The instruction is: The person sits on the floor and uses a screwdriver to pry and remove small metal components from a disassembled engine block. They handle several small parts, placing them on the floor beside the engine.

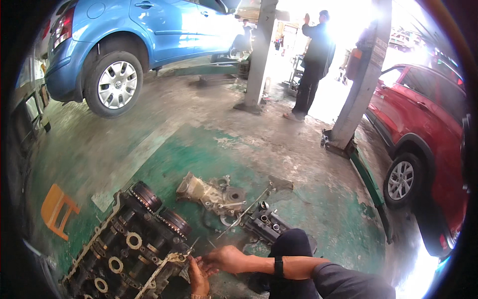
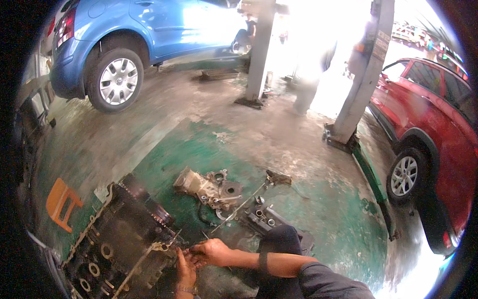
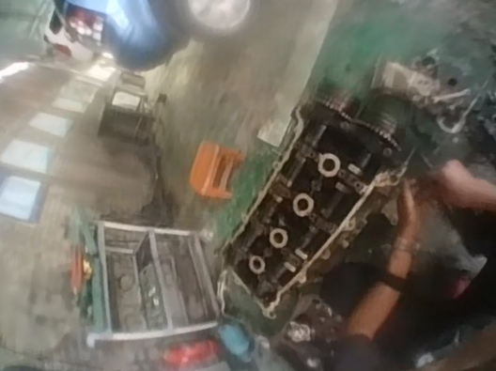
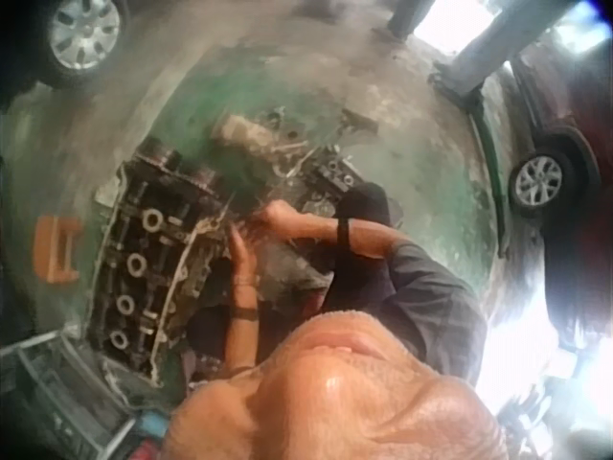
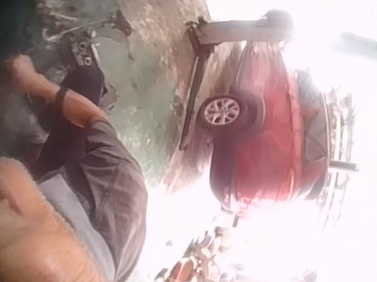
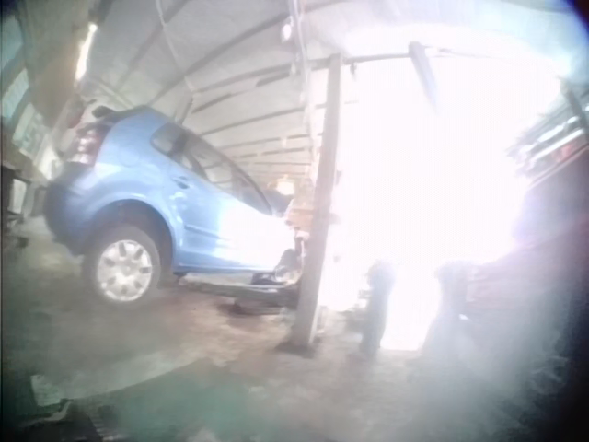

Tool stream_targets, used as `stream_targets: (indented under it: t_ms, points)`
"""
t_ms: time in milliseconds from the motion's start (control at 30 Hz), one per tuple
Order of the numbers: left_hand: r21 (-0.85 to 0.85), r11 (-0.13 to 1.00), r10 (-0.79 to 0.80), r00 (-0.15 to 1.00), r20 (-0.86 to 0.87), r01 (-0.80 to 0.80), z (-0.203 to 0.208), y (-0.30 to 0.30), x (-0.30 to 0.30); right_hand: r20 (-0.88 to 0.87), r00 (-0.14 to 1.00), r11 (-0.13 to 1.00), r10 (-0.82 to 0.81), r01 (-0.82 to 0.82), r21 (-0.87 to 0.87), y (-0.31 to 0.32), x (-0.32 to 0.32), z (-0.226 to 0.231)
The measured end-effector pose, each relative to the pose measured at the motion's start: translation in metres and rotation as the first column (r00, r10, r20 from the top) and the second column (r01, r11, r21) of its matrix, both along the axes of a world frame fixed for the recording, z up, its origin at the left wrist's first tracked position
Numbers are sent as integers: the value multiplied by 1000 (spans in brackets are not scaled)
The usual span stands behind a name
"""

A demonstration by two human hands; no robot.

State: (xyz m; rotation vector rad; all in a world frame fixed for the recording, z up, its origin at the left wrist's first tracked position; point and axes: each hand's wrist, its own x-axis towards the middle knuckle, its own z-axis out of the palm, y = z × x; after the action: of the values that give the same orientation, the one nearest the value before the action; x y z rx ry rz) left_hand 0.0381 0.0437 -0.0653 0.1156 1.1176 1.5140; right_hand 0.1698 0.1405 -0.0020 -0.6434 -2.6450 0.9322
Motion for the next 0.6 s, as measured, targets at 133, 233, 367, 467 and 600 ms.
stream_targets:
  t_ms: [133,233,367,467,600]
  points:
    - [-16,999,51,999,17,-51,-6,1,2,-41,994,995,102,-103,-2,-12,-2,-10]
    - [-24,997,69,997,44,-68,-5,1,5,-120,978,986,169,-168,18,-18,-4,-17]
    - [-10,995,96,985,142,-95,0,2,6,-62,980,982,187,-187,-5,-25,-5,-18]
    - [8,994,108,974,201,-112,6,4,3,15,981,981,192,-192,-41,-30,-3,-14]
    - [18,995,89,983,162,-93,12,0,6,-140,970,979,201,-205,-15,-30,-1,-11]
